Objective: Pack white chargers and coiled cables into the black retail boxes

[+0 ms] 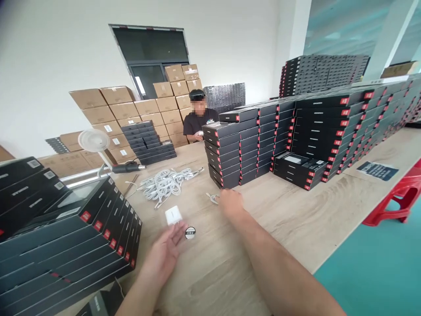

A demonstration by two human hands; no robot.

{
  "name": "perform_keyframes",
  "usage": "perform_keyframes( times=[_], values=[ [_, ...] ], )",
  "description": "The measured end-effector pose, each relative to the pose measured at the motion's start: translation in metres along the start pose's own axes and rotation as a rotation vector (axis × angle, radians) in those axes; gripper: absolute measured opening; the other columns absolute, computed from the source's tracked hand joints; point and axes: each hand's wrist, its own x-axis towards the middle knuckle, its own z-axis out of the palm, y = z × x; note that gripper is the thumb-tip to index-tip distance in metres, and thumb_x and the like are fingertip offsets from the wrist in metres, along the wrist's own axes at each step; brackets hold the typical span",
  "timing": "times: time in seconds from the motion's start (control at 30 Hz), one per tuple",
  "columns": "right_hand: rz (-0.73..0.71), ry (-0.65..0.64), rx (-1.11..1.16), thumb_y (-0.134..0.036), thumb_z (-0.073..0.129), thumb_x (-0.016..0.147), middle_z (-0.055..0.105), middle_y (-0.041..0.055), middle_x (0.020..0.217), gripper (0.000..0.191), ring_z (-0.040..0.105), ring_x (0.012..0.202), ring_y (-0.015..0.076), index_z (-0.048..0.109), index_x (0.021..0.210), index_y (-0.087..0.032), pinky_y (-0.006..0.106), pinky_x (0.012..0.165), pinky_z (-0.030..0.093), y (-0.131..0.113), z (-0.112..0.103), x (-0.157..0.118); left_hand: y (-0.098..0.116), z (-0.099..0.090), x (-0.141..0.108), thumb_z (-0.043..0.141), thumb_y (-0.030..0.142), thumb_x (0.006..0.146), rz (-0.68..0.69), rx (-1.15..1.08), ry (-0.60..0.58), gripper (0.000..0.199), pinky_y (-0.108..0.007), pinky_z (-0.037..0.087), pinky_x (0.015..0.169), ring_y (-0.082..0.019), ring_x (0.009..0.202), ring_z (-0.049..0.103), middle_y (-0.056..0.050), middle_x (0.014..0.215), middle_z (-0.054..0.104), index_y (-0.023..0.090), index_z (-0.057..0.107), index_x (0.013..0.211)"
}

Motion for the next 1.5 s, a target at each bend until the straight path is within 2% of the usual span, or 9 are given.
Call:
perform_keyframes(
  times=[0.2,0.4,0.47,0.67,0.83,1.0,1.23,1.37,1.5],
  values=[
    [-0.091,-0.137,-0.234,-0.033,0.064,0.086,0.075,0.0162,0.099,0.018,0.069,0.1,0.0314,0.075,0.082,-0.019,0.037,0.081,0.046,-0.028,0.009,0.001,0.002,-0.003,0.011,0.065,0.012,0.083,0.042,-0.14,-0.047,0.017,-0.033,0.059,0.084,-0.019,0.103,0.067,-0.008,0.112,0.071,0.018,0.066,0.099],
    [-0.2,-0.174,-0.194,-0.027,0.085,0.054,0.075,0.0115,0.092,0.02,0.068,0.093,0.0328,0.072,0.067,-0.02,0.035,0.075,0.046,-0.047,0.016,0.001,0.003,-0.013,0.017,0.064,0.018,0.086,0.1,-0.178,-0.017,0.023,-0.04,0.058,0.086,-0.022,0.121,0.059,-0.005,0.138,0.058,0.025,0.061,0.108],
    [-0.207,-0.133,-0.132,-0.024,0.082,0.058,0.074,0.0123,0.088,0.014,0.067,0.091,0.0326,0.07,0.063,-0.019,0.036,0.075,0.046,-0.047,0.018,0.0,0.003,-0.015,0.017,0.065,0.018,0.086,0.104,-0.19,-0.012,0.025,-0.039,0.057,0.085,-0.022,0.122,0.058,-0.005,0.138,0.058,0.026,0.06,0.109],
    [-0.27,-0.075,0.286,-0.057,0.038,0.094,0.071,0.011,0.096,0.049,0.064,0.076,0.0222,0.067,0.106,-0.02,0.032,0.064,0.047,-0.033,0.015,-0.01,0.004,-0.016,0.016,0.074,0.022,0.079,0.11,-0.189,-0.024,0.036,-0.039,0.054,0.087,-0.022,0.12,0.06,-0.006,0.128,0.065,0.028,0.057,0.111],
    [-0.245,-0.341,1.003,-0.063,0.069,0.075,0.068,0.0034,0.083,0.049,0.053,0.058,0.0139,0.065,0.102,-0.022,0.025,0.049,0.037,-0.038,0.025,-0.022,0.002,-0.01,0.011,0.074,0.026,0.08,0.061,-0.231,-0.097,0.045,-0.044,0.057,0.086,-0.023,0.115,0.063,-0.004,0.129,0.065,0.031,0.051,0.118],
    [-0.459,-0.242,0.798,-0.051,0.061,0.089,0.068,0.0035,0.087,0.031,0.061,0.078,0.0192,0.067,0.098,-0.022,0.031,0.073,0.05,-0.052,0.044,-0.038,0.0,-0.008,0.006,0.073,0.031,0.082,0.09,-0.218,-0.21,0.036,-0.046,0.059,0.083,-0.024,0.107,0.066,-0.006,0.124,0.066,0.027,0.054,0.112],
    [-0.726,-0.008,0.467,-0.04,0.054,0.096,0.062,0.0097,0.123,0.024,0.052,0.121,0.0263,0.074,0.096,-0.026,0.042,0.105,0.04,-0.058,0.045,-0.048,0.0,-0.015,0.009,0.084,0.024,0.068,0.21,-0.221,-0.2,0.048,-0.039,0.058,0.083,-0.022,0.095,0.069,-0.006,0.112,0.07,0.023,0.058,0.108],
    [-0.593,-0.244,0.661,-0.048,0.059,0.093,0.055,0.0081,0.141,0.03,0.044,0.134,0.0278,0.076,0.09,-0.024,0.043,0.111,0.034,-0.053,0.041,-0.038,0.003,-0.017,0.008,0.087,0.025,0.062,0.211,-0.165,-0.147,0.052,-0.039,0.058,0.077,-0.025,0.093,0.071,-0.007,0.109,0.072,0.021,0.06,0.107],
    [-0.292,-0.508,1.058,-0.049,0.077,0.077,0.068,0.0047,0.115,0.034,0.064,0.102,0.0235,0.067,0.1,-0.027,0.036,0.084,0.052,-0.043,0.043,-0.03,0.005,-0.013,0.004,0.086,0.024,0.061,0.218,-0.138,-0.23,0.051,-0.041,0.058,0.079,-0.027,0.093,0.071,-0.008,0.104,0.074,0.02,0.062,0.105]
  ],
)
